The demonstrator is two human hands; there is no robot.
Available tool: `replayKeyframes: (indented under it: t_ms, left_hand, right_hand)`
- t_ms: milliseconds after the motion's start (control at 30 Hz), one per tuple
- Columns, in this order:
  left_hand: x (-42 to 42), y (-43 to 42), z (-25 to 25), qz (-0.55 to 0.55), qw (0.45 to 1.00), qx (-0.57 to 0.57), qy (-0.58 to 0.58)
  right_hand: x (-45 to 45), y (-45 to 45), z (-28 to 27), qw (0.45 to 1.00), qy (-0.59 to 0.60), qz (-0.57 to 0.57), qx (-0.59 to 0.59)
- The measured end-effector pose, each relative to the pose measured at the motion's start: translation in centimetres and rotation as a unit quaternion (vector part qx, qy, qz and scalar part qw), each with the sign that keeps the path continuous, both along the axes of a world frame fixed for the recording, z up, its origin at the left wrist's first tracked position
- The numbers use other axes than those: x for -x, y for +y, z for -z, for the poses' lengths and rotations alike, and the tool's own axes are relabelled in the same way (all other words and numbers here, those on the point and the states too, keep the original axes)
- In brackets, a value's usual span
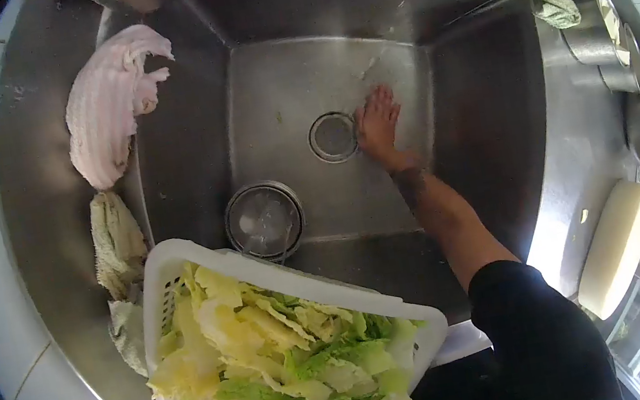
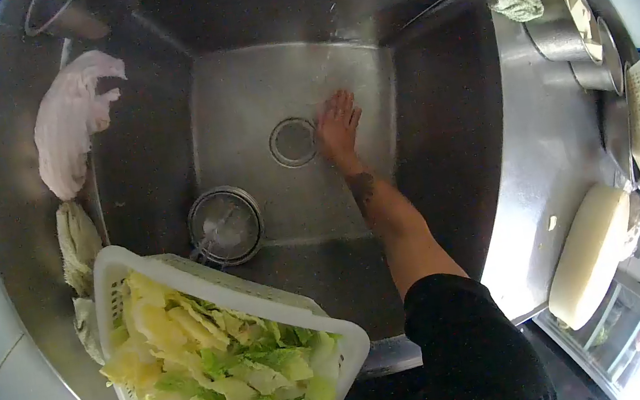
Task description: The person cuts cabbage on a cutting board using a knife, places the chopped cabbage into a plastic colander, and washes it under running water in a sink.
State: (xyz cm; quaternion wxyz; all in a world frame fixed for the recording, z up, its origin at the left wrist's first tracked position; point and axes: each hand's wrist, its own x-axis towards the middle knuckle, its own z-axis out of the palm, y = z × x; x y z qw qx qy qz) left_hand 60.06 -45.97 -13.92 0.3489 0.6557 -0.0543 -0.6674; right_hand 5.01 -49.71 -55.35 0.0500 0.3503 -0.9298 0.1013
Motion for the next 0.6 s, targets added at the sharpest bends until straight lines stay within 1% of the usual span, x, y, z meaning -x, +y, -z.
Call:
replayKeyframes:
  t_ms: [67, 100, 133, 167, 233, 300, 333, 367, 433, 467, 500, 533, 567, 600]
  left_hand:
    - [0.5, -0.3, 0.1, 0.001, 1.000, 0.002, 0.003]
    - [0.7, -0.5, 0.2, 0.000, 1.000, 0.003, 0.004]
    - [0.9, -0.7, 0.1, 0.002, 1.000, 0.000, 0.006]
    - [1.2, -1.0, 0.2, 0.006, 1.000, -0.001, 0.007]
    - [1.7, -1.6, 0.5, 0.010, 1.000, -0.004, 0.012]
    - [2.1, -2.2, 0.7, 0.019, 1.000, -0.007, 0.014]
    - [2.2, -2.4, 0.7, 0.022, 1.000, -0.008, 0.014]
    - [2.1, -2.4, 0.5, 0.022, 1.000, -0.006, 0.009]
    - [1.9, -2.5, 0.3, 0.021, 1.000, -0.007, 0.003]
    - [1.9, -2.4, 0.2, 0.019, 1.000, -0.009, 0.000]
    - [1.9, -2.4, 0.2, 0.016, 1.000, -0.011, 0.001]
    - [1.9, -2.4, 0.3, 0.013, 1.000, -0.011, 0.002]
    - [1.8, -2.4, 0.3, 0.012, 1.000, -0.011, 0.004]
    - [1.8, -2.3, 0.4, 0.011, 1.000, -0.010, 0.005]
  right_hand:
    - [-2.1, -0.2, -1.0, 0.996, -0.065, -0.035, 0.040]
    - [-3.0, -0.4, -3.6, 0.979, -0.135, -0.154, 0.001]
    - [-4.5, -0.2, -7.1, 0.941, -0.204, -0.266, -0.042]
    - [-6.9, -0.3, -9.5, 0.902, -0.241, -0.336, -0.128]
    - [-11.1, 2.5, -10.3, 0.849, -0.250, -0.449, -0.121]
    - [-12.6, 5.3, -5.4, 0.843, -0.226, -0.487, -0.028]
    - [-12.7, 5.8, -2.5, 0.806, -0.243, -0.540, 0.021]
    - [-13.0, 6.0, -1.0, 0.761, -0.261, -0.590, 0.071]
    - [-10.4, 4.6, -1.8, 0.842, -0.186, -0.502, -0.070]
    - [-8.2, 3.7, -4.4, 0.857, -0.285, -0.395, -0.167]
    - [-6.5, 3.0, -6.5, 0.849, -0.369, -0.276, -0.260]
    - [-6.2, 3.4, -6.2, 0.849, -0.366, -0.277, -0.262]
    - [-5.8, 3.4, -5.6, 0.904, -0.225, -0.311, -0.187]
    - [-5.5, 3.0, -5.5, 0.932, -0.079, -0.338, -0.104]
